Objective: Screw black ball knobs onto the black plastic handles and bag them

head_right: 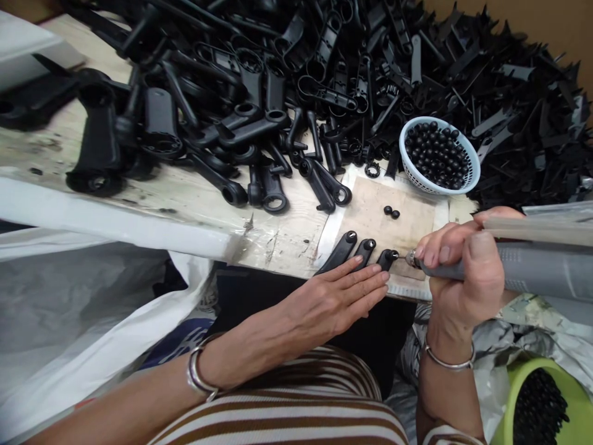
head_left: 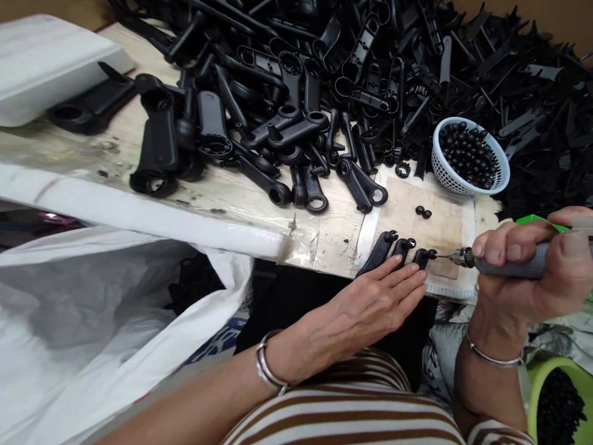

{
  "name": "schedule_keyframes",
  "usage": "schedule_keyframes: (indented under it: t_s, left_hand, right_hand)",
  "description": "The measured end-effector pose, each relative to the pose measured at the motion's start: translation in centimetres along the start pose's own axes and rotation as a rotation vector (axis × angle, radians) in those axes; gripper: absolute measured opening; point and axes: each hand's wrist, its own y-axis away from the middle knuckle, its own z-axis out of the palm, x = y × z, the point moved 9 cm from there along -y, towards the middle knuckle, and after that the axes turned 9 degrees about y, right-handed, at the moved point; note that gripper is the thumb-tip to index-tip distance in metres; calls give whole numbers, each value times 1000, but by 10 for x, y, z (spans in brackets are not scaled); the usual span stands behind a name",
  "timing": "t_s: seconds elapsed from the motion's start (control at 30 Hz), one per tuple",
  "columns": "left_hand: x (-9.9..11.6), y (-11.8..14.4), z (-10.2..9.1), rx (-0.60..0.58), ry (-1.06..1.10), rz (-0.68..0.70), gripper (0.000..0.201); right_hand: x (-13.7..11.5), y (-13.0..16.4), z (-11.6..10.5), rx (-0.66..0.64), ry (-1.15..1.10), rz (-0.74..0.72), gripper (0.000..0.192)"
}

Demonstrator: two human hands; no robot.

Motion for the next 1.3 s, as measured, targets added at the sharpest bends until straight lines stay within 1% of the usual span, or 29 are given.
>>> schedule_keyframes:
  t_s: [0.2,0.37,0.47,0.6,0.67,0.77,0.9,1.0,1.07,1.17,1.23,1.3]
  left_hand:
    - [-1,1,4,19,-2,-4,34]
    - [-1,1,4,4,-1,-11,35]
    - [-1,1,4,-3,12,-14,36]
    - [0,3,6,-9,40,-20,37]
    - [0,3,7,-14,48,-18,38]
    - [0,3,7,-19,54,-17,38]
    - [-1,3,6,-17,50,-21,38]
    - [-1,2,7,-16,55,-16,37]
    - [0,2,7,-22,65,-13,37]
    - [-1,2,6,-26,75,-21,37]
    - [-1,2,3,-25,81,-25,38]
    - [-1,1,-1,-31,89,-28,38]
  right_hand:
    - [2,0,-1,7,4,-22,6]
    - [-6,4,-8,52,10,-7,6]
    - [-11,6,-6,40,21,-35,7]
    - [-7,5,-1,22,-29,-33,9]
    - [-6,3,3,-6,-20,-44,6]
    - [-7,3,8,-55,29,-66,19]
    - [-4,3,9,-63,51,-39,22]
    - [-2,0,16,-127,78,-36,34]
    - [-1,-3,20,-154,92,-36,38]
    - [0,-5,32,-239,113,-51,44]
    - [-2,-4,35,-230,96,-70,37]
    - [-2,-3,31,-149,55,-61,21]
